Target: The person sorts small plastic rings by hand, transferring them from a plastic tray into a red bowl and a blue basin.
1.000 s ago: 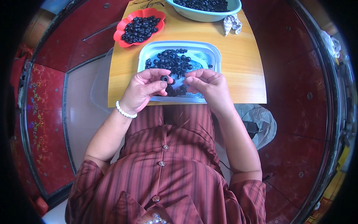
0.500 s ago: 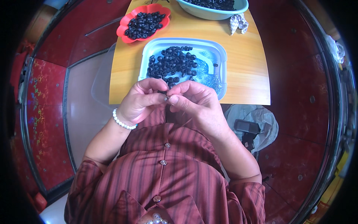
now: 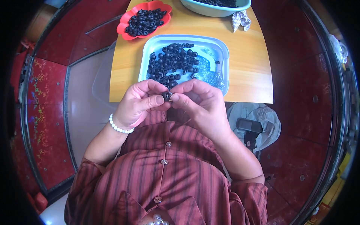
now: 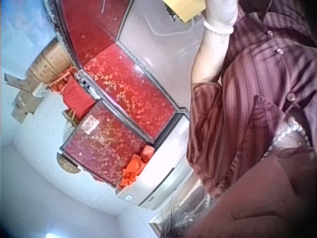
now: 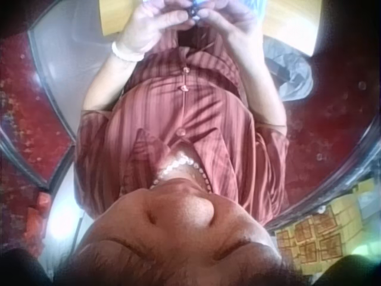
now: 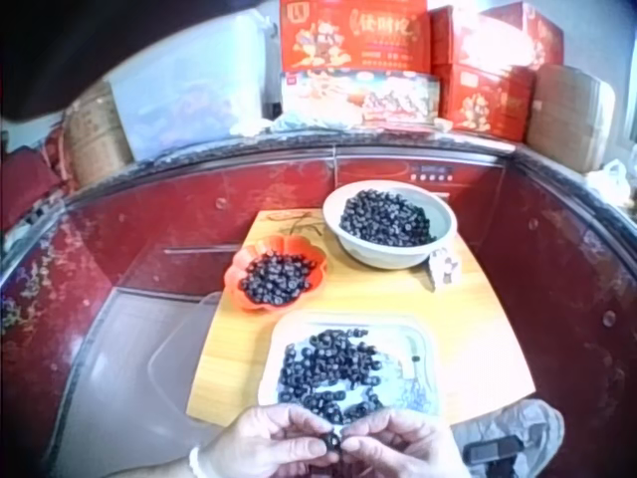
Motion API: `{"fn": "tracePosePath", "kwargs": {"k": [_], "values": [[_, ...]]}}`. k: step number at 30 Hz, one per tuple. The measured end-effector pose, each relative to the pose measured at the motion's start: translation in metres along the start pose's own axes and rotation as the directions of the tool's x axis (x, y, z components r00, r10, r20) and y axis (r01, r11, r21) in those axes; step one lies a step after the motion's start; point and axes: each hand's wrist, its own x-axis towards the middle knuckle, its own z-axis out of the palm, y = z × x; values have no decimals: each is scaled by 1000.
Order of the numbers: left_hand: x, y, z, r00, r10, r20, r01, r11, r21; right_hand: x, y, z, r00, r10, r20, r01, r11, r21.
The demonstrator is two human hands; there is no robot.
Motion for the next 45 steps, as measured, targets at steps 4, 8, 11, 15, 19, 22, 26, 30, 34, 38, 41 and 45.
{"fn": "tracePosePath", "kwargs": {"k": [4, 8, 11, 15, 19, 22, 26, 30, 34, 38, 41, 45], "values": [[-2, 0, 5, 999, 27, -41, -23, 994, 104, -3, 1, -3, 993, -114, 19, 115, 955, -272], [-13, -2, 9, 999, -21, -43, 26, 992, 126, 2, 3, -12, 984, 50, 172, -67, 993, 94], [-17, -10, 4, 997, 72, 22, -76, 942, 326, 2, 17, -17, 924, 276, 265, -326, 931, 167], [-22, -22, -4, 997, 75, 35, -83, 937, 340, -3, 29, -13, 804, 448, 392, -554, 803, 220], [-22, -29, -19, 997, -67, 34, 70, 993, -98, 3, 23, -8, 913, 274, 303, -327, 934, 141], [-20, -31, -31, 996, -84, 39, 92, 916, -390, 27, 18, -23, 997, 11, 78, 22, 911, -411], [-18, -27, -34, 992, -129, 7, 112, 832, -544, 71, 26, -46, 920, -314, 234, 330, 297, -896], [-17, -24, -33, 993, -110, 38, 113, 818, -565, 83, 30, -50, 861, -284, 422, 415, -88, -906], [-18, -22, -32, 995, -72, 75, 102, 829, -550, 82, 27, -40, 853, -289, 435, 423, -106, -900], [-20, -20, -30, 996, -22, 84, 61, 865, -498, 55, 6, -20, 985, -114, 132, 173, 735, -656], [-20, -18, -23, 993, 34, 113, 20, 893, -449, 37, 3, -12, 994, 37, 107, -5, 958, -288], [-22, -14, -12, 997, 10, 73, 21, 914, -405, 17, -3, -8, 983, 132, 123, -140, 989, 57]]}}
